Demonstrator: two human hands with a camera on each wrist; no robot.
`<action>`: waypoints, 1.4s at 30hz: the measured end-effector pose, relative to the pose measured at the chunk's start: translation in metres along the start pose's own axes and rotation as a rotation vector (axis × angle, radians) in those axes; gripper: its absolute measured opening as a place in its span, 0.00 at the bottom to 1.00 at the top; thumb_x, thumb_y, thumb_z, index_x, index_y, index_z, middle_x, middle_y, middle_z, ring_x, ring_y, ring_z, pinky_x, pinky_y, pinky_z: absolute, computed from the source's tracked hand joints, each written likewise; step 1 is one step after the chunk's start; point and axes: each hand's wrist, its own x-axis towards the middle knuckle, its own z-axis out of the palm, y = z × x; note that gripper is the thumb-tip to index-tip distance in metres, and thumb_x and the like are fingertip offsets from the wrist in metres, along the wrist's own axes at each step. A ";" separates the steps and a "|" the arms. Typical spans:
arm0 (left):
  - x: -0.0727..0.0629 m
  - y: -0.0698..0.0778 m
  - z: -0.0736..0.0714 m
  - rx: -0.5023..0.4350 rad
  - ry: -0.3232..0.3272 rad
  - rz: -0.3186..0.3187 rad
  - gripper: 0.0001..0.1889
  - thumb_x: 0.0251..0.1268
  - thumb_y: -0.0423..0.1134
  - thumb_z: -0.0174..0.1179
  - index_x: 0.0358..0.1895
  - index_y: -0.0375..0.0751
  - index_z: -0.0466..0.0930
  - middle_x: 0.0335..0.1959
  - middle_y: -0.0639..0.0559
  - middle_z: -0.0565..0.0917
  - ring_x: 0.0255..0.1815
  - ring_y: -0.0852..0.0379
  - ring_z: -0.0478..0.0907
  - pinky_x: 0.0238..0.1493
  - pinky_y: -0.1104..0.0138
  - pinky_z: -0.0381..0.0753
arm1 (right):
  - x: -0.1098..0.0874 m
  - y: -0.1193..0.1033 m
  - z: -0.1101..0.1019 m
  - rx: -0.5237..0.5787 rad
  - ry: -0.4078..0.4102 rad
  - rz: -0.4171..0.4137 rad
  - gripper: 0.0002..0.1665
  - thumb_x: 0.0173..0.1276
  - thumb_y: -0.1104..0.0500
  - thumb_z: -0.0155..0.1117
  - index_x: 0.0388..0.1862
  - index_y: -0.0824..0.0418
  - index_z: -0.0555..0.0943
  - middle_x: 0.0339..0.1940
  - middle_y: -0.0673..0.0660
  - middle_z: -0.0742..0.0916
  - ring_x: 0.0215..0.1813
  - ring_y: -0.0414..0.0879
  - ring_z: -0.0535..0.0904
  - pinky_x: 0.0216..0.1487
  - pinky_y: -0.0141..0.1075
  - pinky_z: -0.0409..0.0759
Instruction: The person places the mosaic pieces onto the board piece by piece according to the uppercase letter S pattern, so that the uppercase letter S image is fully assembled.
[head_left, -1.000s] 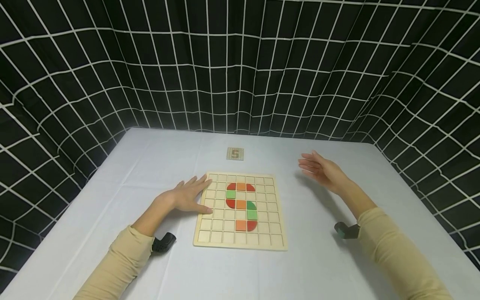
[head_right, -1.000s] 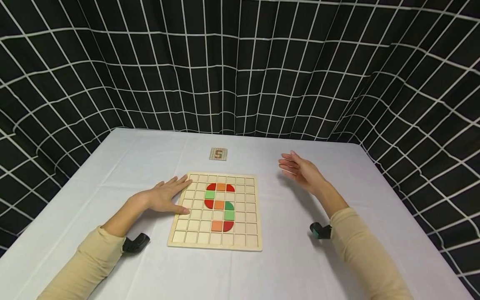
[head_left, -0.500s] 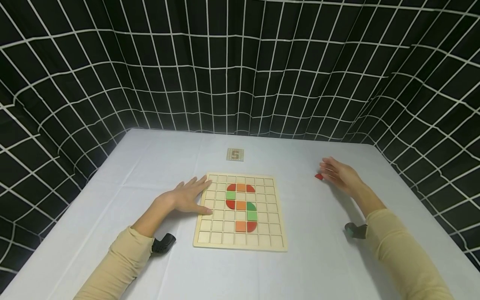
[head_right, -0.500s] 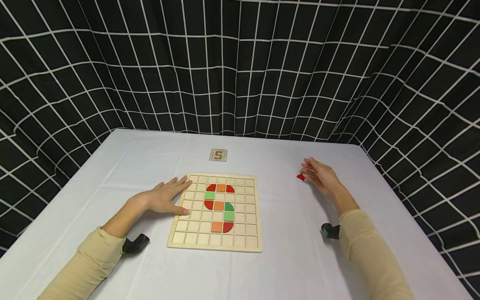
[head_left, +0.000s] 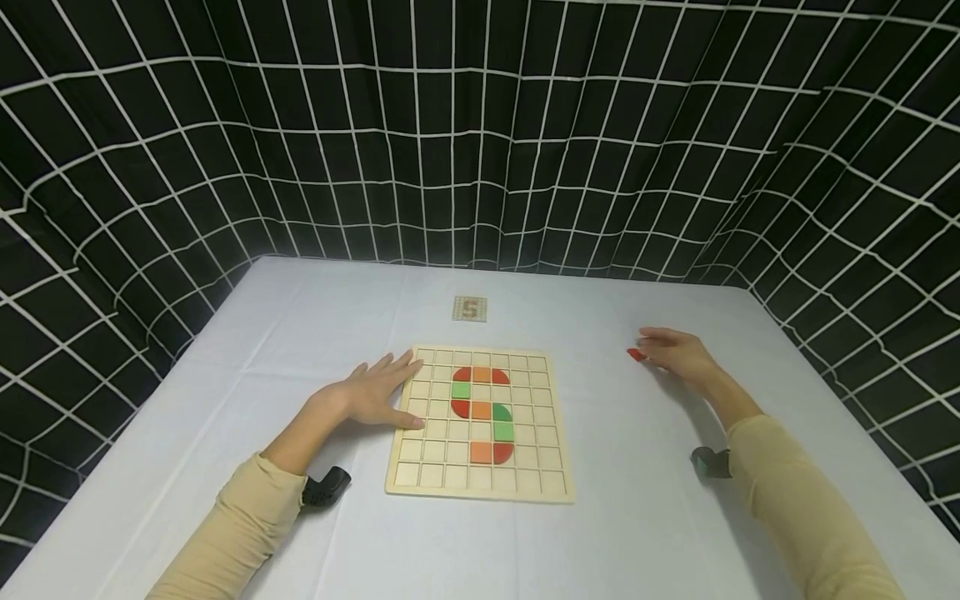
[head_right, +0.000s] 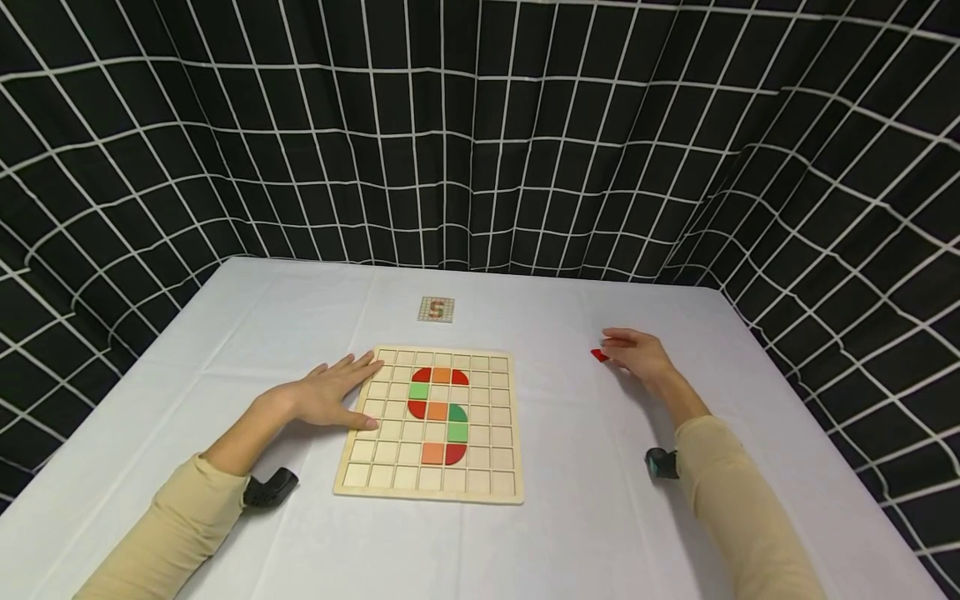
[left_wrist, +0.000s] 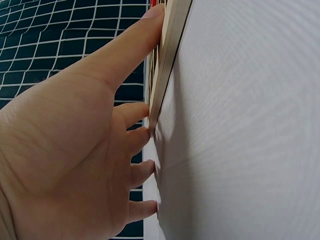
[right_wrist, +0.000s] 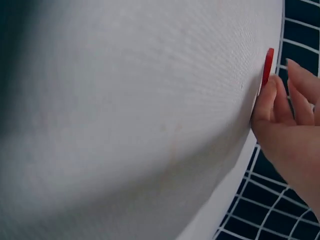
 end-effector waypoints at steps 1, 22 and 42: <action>0.000 0.000 0.000 -0.001 0.001 0.000 0.54 0.53 0.67 0.61 0.76 0.42 0.46 0.77 0.43 0.43 0.75 0.38 0.38 0.69 0.41 0.36 | 0.000 -0.001 0.001 -0.064 0.010 -0.008 0.33 0.69 0.62 0.59 0.70 0.71 0.63 0.65 0.72 0.71 0.52 0.41 0.75 0.45 0.28 0.75; 0.000 -0.003 0.000 0.003 0.010 0.012 0.54 0.54 0.67 0.60 0.76 0.41 0.46 0.77 0.42 0.43 0.75 0.38 0.38 0.69 0.40 0.37 | 0.001 -0.007 0.008 -0.238 0.067 -0.022 0.25 0.68 0.54 0.64 0.58 0.68 0.77 0.48 0.60 0.85 0.42 0.41 0.78 0.36 0.30 0.77; -0.001 -0.003 0.000 0.012 0.005 0.018 0.54 0.54 0.67 0.60 0.76 0.42 0.46 0.77 0.43 0.43 0.75 0.38 0.39 0.69 0.41 0.38 | -0.008 -0.043 0.062 -0.055 -0.193 -0.077 0.27 0.65 0.60 0.67 0.59 0.70 0.73 0.50 0.63 0.83 0.43 0.47 0.81 0.42 0.35 0.80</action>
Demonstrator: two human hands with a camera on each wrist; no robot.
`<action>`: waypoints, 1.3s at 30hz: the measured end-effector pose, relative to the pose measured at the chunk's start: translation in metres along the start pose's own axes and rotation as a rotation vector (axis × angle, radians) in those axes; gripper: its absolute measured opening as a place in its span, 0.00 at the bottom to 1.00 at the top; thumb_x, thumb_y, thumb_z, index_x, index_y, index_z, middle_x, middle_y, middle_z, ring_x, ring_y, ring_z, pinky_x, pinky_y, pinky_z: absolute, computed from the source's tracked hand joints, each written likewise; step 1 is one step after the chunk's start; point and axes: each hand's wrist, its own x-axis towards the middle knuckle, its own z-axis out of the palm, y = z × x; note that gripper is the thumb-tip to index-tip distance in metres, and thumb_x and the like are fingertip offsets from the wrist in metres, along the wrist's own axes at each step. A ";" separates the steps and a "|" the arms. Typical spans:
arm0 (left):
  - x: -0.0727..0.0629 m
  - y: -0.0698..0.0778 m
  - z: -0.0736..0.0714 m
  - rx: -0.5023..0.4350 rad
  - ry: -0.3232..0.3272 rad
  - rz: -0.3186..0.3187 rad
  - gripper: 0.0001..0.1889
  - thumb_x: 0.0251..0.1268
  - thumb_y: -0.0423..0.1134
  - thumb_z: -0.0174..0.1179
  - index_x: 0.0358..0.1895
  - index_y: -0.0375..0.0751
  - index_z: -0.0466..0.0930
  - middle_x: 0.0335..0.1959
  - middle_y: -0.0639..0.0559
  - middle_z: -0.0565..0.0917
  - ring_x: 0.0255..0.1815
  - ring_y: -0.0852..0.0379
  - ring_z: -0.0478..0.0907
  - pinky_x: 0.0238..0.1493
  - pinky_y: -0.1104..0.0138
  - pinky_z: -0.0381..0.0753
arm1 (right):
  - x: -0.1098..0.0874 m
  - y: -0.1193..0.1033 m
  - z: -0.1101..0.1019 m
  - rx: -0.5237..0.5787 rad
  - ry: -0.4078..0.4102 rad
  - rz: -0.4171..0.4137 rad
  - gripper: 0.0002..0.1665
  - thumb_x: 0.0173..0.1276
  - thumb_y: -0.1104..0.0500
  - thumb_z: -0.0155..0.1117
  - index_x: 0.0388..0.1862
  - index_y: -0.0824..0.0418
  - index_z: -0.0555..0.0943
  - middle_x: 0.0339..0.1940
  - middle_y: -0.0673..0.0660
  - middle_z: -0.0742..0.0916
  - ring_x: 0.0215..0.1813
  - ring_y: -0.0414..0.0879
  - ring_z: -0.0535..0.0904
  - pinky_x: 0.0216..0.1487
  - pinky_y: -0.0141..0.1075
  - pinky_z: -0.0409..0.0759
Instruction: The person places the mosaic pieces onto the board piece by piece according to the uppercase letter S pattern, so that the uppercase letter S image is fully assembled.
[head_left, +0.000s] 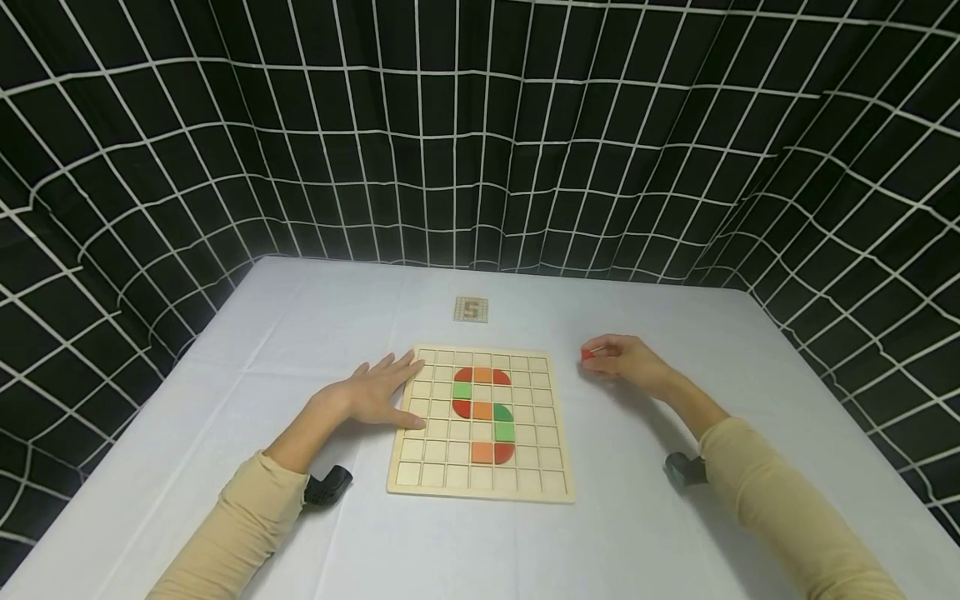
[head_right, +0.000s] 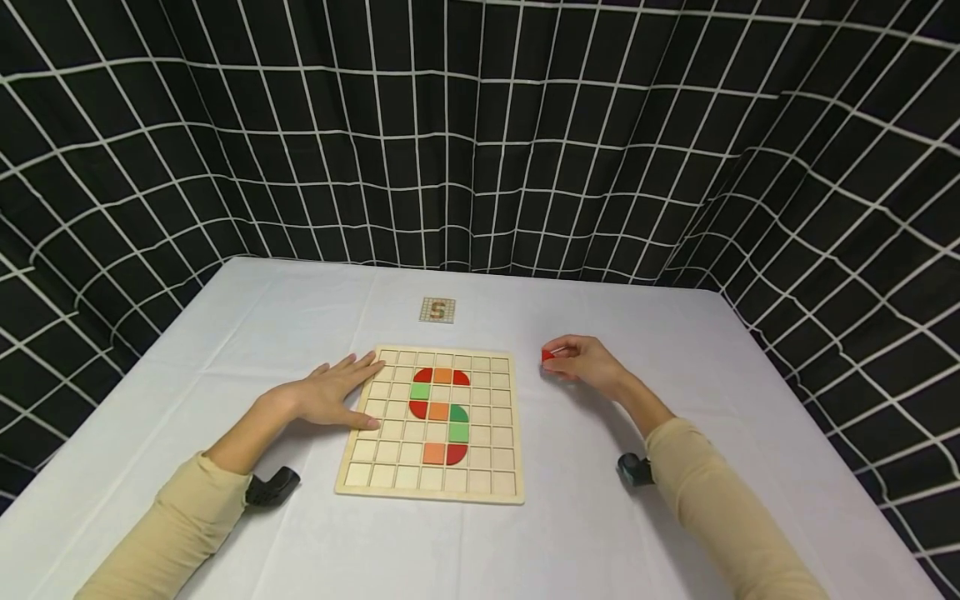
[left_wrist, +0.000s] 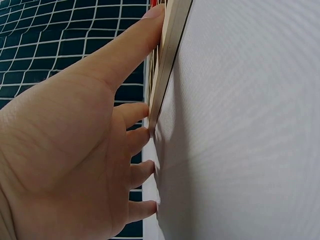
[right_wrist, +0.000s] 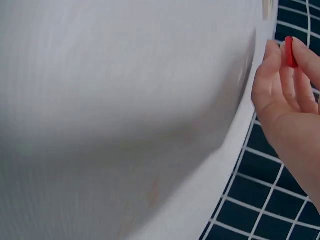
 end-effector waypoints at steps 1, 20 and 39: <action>0.000 0.000 0.000 0.002 -0.001 -0.001 0.54 0.54 0.68 0.60 0.76 0.42 0.46 0.77 0.44 0.42 0.75 0.38 0.38 0.69 0.41 0.37 | 0.000 -0.002 0.002 0.030 -0.009 -0.003 0.27 0.65 0.61 0.66 0.59 0.72 0.73 0.51 0.64 0.82 0.44 0.47 0.81 0.44 0.36 0.81; -0.001 0.000 -0.001 0.000 0.002 0.007 0.54 0.54 0.67 0.60 0.76 0.41 0.46 0.77 0.43 0.42 0.75 0.38 0.39 0.69 0.40 0.38 | 0.005 -0.024 0.041 0.051 -0.146 -0.026 0.24 0.63 0.60 0.68 0.56 0.69 0.77 0.45 0.58 0.86 0.48 0.47 0.80 0.52 0.39 0.78; 0.000 0.000 0.001 0.006 0.003 0.004 0.54 0.54 0.67 0.60 0.76 0.42 0.45 0.77 0.43 0.42 0.75 0.38 0.39 0.69 0.40 0.38 | 0.012 -0.070 0.095 -0.091 -0.307 -0.111 0.17 0.60 0.59 0.70 0.49 0.60 0.85 0.45 0.52 0.86 0.50 0.46 0.77 0.56 0.40 0.73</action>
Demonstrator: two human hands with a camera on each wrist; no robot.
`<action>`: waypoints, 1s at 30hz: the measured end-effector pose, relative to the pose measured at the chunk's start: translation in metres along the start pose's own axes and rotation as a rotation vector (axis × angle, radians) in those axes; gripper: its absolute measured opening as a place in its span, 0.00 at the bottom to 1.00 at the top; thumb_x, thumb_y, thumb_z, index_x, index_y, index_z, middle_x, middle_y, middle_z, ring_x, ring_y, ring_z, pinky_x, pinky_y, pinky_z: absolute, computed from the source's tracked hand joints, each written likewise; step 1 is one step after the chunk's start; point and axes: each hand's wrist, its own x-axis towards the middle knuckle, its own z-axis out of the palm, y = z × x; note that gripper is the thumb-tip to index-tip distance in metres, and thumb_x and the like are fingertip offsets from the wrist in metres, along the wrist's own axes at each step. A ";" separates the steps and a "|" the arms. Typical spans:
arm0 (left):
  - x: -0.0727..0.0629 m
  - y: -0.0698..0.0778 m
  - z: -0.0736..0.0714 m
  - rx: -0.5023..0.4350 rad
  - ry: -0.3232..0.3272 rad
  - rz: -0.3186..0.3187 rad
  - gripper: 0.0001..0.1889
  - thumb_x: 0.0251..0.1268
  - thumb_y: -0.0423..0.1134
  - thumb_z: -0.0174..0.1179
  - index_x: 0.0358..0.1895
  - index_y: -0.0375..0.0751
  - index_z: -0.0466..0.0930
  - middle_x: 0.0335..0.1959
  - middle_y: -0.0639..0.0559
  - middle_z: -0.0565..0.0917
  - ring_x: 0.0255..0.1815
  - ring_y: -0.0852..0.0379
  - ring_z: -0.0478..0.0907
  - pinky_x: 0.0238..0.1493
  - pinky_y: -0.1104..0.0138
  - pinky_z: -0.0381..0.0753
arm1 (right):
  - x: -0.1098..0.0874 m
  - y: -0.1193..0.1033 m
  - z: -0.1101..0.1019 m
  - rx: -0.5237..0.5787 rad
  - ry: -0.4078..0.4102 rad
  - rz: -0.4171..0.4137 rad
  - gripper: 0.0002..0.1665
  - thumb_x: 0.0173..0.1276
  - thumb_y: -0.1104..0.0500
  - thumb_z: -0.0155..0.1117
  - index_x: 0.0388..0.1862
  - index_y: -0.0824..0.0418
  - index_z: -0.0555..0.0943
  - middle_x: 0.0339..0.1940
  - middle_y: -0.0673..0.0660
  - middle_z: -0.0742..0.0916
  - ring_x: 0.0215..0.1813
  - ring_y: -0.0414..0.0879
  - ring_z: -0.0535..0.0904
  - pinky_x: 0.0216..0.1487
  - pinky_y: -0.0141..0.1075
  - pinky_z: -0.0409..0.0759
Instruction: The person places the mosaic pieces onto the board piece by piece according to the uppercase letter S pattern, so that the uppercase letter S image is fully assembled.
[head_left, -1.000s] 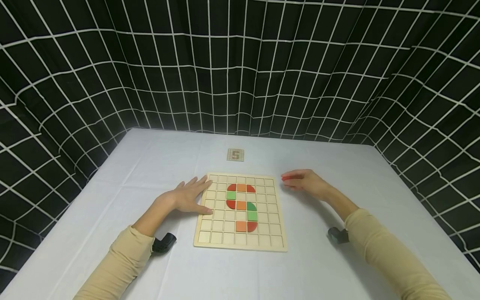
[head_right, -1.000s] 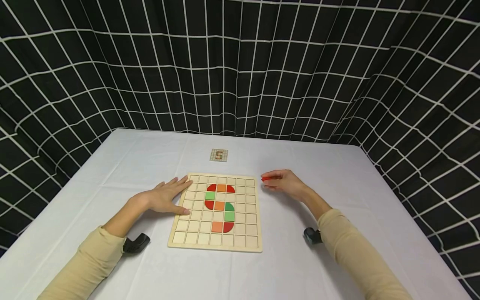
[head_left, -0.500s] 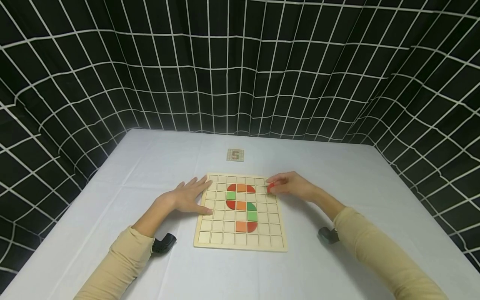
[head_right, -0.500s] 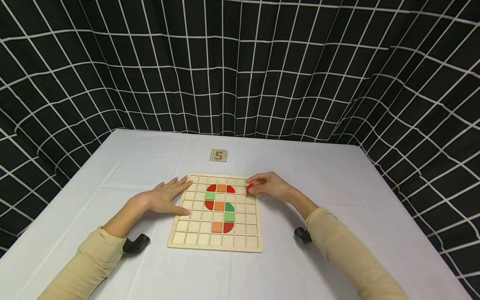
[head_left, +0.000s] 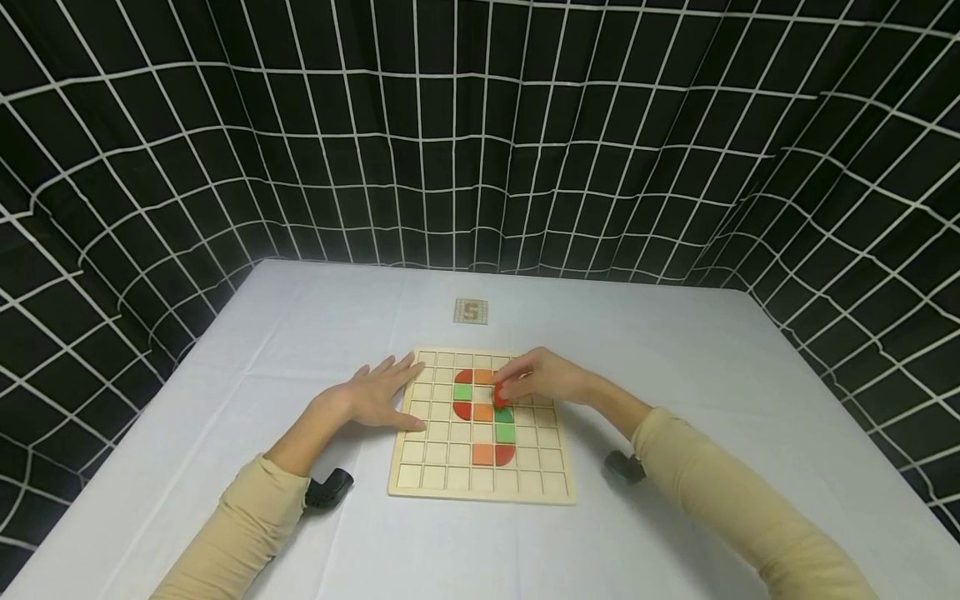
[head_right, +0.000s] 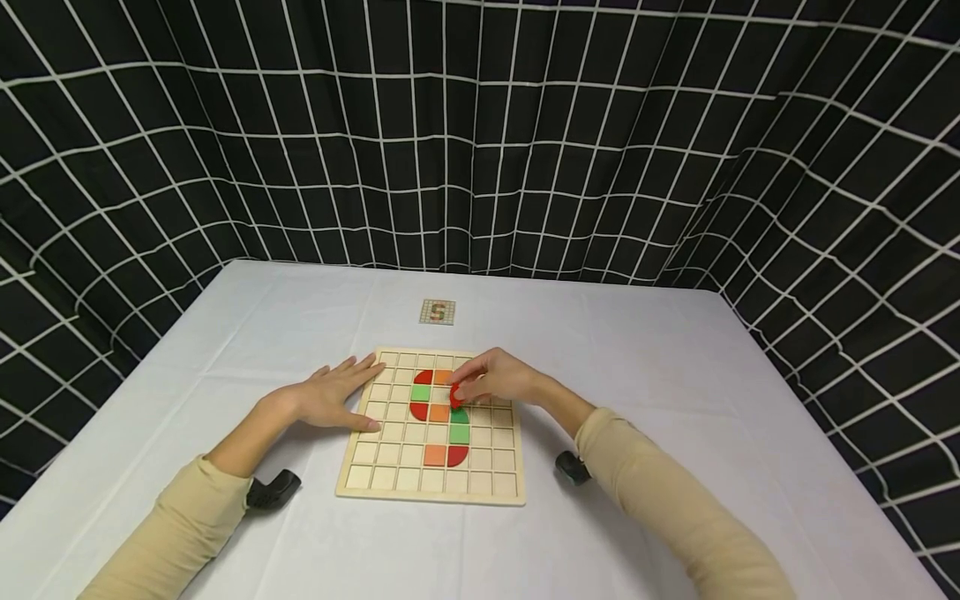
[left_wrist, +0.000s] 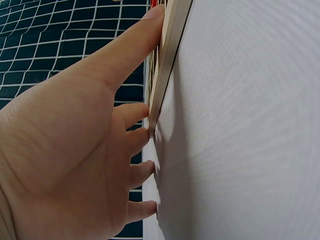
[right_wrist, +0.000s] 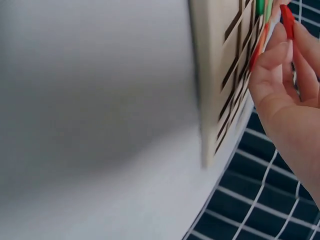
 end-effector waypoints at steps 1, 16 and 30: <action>0.000 0.000 0.000 0.003 -0.002 0.000 0.54 0.54 0.67 0.59 0.77 0.42 0.45 0.77 0.43 0.42 0.75 0.38 0.39 0.69 0.40 0.38 | 0.001 -0.003 0.002 -0.018 -0.015 -0.004 0.16 0.60 0.59 0.71 0.48 0.59 0.86 0.42 0.52 0.86 0.47 0.45 0.77 0.55 0.39 0.74; 0.000 -0.001 0.000 -0.002 -0.003 -0.007 0.54 0.54 0.68 0.59 0.77 0.43 0.45 0.77 0.45 0.42 0.75 0.39 0.39 0.69 0.41 0.38 | 0.013 -0.034 0.039 -0.090 -0.211 -0.084 0.12 0.58 0.67 0.71 0.42 0.60 0.87 0.29 0.51 0.84 0.29 0.42 0.76 0.32 0.31 0.78; 0.000 -0.001 0.000 -0.002 -0.004 -0.001 0.53 0.55 0.67 0.59 0.77 0.44 0.45 0.77 0.45 0.42 0.75 0.39 0.38 0.69 0.41 0.38 | 0.012 -0.043 0.058 -0.186 -0.309 -0.163 0.10 0.57 0.69 0.71 0.38 0.60 0.86 0.27 0.48 0.85 0.31 0.39 0.77 0.35 0.29 0.78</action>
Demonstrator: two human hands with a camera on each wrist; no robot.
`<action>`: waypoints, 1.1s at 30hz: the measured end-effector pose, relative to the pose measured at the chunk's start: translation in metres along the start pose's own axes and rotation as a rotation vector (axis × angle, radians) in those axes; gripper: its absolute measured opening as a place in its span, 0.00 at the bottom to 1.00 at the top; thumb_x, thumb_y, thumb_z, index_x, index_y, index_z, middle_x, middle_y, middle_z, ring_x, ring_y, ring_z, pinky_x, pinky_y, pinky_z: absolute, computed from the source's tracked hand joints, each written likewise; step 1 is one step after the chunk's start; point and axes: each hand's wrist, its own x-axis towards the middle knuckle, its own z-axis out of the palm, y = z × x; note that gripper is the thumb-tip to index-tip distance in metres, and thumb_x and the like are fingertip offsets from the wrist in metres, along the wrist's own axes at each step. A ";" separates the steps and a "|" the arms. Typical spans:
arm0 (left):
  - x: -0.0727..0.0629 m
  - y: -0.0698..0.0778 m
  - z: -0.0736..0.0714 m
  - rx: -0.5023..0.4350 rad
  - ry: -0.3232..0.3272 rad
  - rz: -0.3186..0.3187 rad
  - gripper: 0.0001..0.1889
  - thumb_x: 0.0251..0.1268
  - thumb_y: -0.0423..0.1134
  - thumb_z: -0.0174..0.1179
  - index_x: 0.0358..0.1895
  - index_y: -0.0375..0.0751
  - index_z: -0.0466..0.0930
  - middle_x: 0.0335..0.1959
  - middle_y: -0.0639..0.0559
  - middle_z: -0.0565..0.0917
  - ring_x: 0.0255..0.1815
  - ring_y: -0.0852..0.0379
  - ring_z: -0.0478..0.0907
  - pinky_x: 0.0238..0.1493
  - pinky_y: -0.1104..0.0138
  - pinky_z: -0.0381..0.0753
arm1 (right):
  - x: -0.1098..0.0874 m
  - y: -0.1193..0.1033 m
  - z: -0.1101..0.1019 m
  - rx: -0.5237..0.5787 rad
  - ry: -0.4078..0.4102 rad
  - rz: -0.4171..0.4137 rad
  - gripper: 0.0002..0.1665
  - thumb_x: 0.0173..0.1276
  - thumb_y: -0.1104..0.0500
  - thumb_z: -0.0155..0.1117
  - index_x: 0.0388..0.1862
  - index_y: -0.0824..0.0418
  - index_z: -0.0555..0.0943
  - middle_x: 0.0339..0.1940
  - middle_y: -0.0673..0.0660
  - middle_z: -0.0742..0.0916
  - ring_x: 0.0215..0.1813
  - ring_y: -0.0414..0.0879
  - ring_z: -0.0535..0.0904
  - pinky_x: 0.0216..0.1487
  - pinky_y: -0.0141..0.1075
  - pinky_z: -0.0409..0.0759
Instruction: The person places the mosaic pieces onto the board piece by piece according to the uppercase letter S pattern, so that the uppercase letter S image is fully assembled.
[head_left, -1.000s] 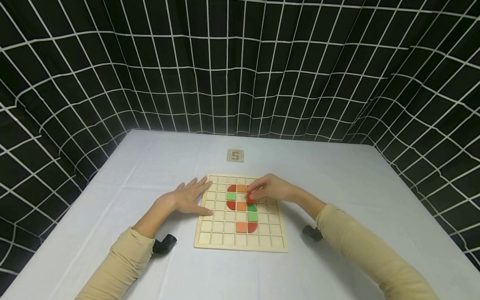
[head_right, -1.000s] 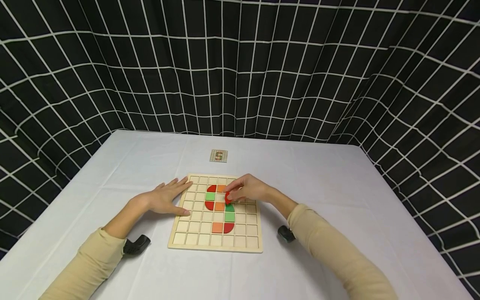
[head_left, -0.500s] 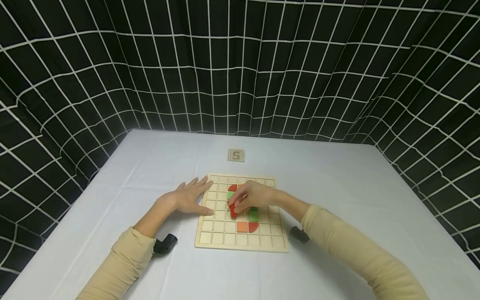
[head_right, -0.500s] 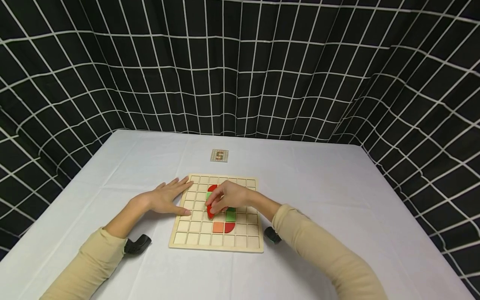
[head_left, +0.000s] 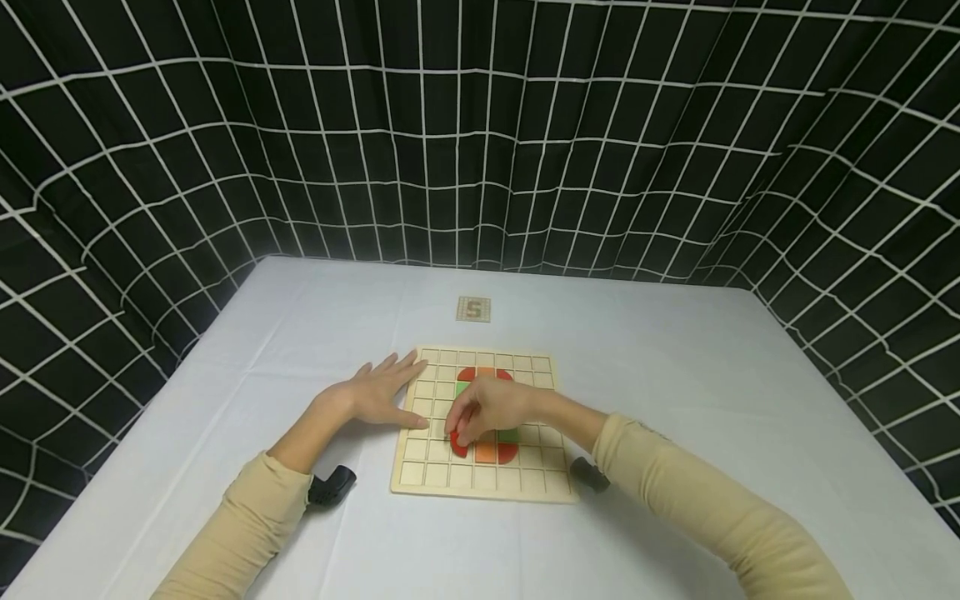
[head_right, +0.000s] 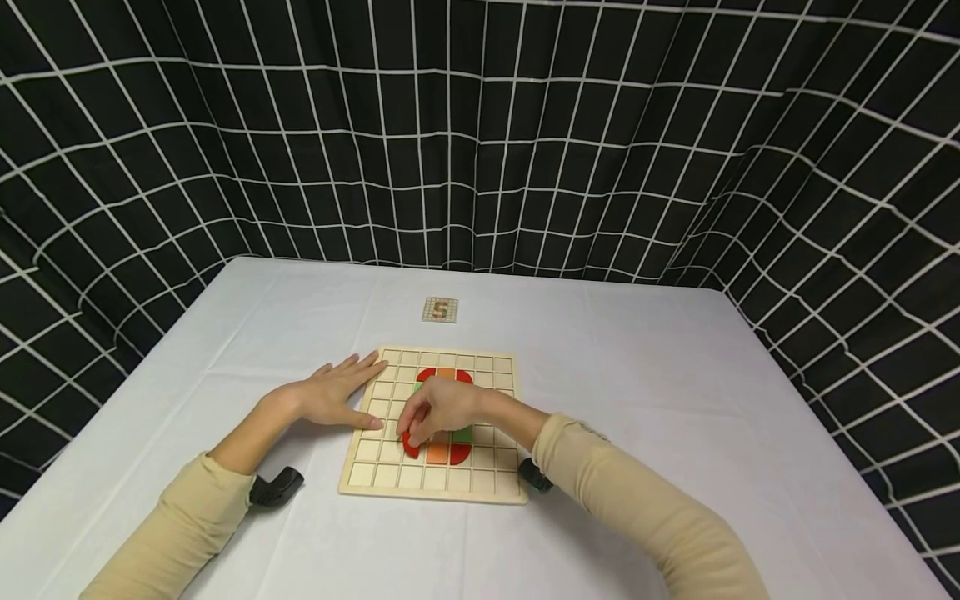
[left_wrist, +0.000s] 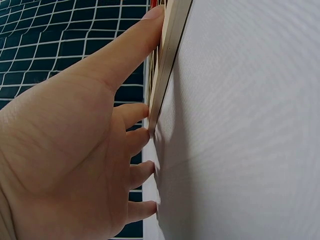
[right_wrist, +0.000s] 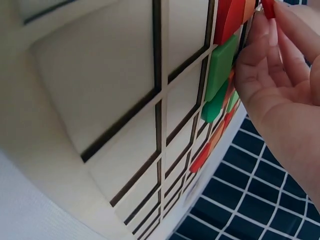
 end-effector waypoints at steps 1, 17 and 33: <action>0.000 0.000 0.000 0.001 0.000 0.000 0.53 0.55 0.68 0.59 0.77 0.44 0.45 0.77 0.45 0.42 0.75 0.39 0.38 0.69 0.41 0.38 | 0.000 0.000 0.000 -0.005 -0.004 -0.002 0.10 0.57 0.69 0.71 0.38 0.60 0.86 0.27 0.48 0.85 0.31 0.39 0.77 0.36 0.29 0.79; 0.000 0.002 0.000 -0.001 0.001 0.004 0.53 0.55 0.67 0.59 0.77 0.43 0.45 0.77 0.44 0.42 0.75 0.38 0.38 0.69 0.40 0.38 | -0.005 -0.004 0.000 -0.143 -0.063 -0.032 0.11 0.58 0.65 0.72 0.40 0.58 0.85 0.26 0.46 0.81 0.29 0.36 0.73 0.33 0.27 0.75; -0.001 0.000 0.000 0.002 -0.005 -0.002 0.53 0.55 0.67 0.58 0.77 0.43 0.45 0.77 0.45 0.41 0.75 0.38 0.38 0.69 0.40 0.37 | -0.005 0.008 -0.005 0.265 0.026 0.000 0.19 0.74 0.53 0.55 0.56 0.63 0.78 0.41 0.58 0.85 0.40 0.50 0.82 0.42 0.39 0.82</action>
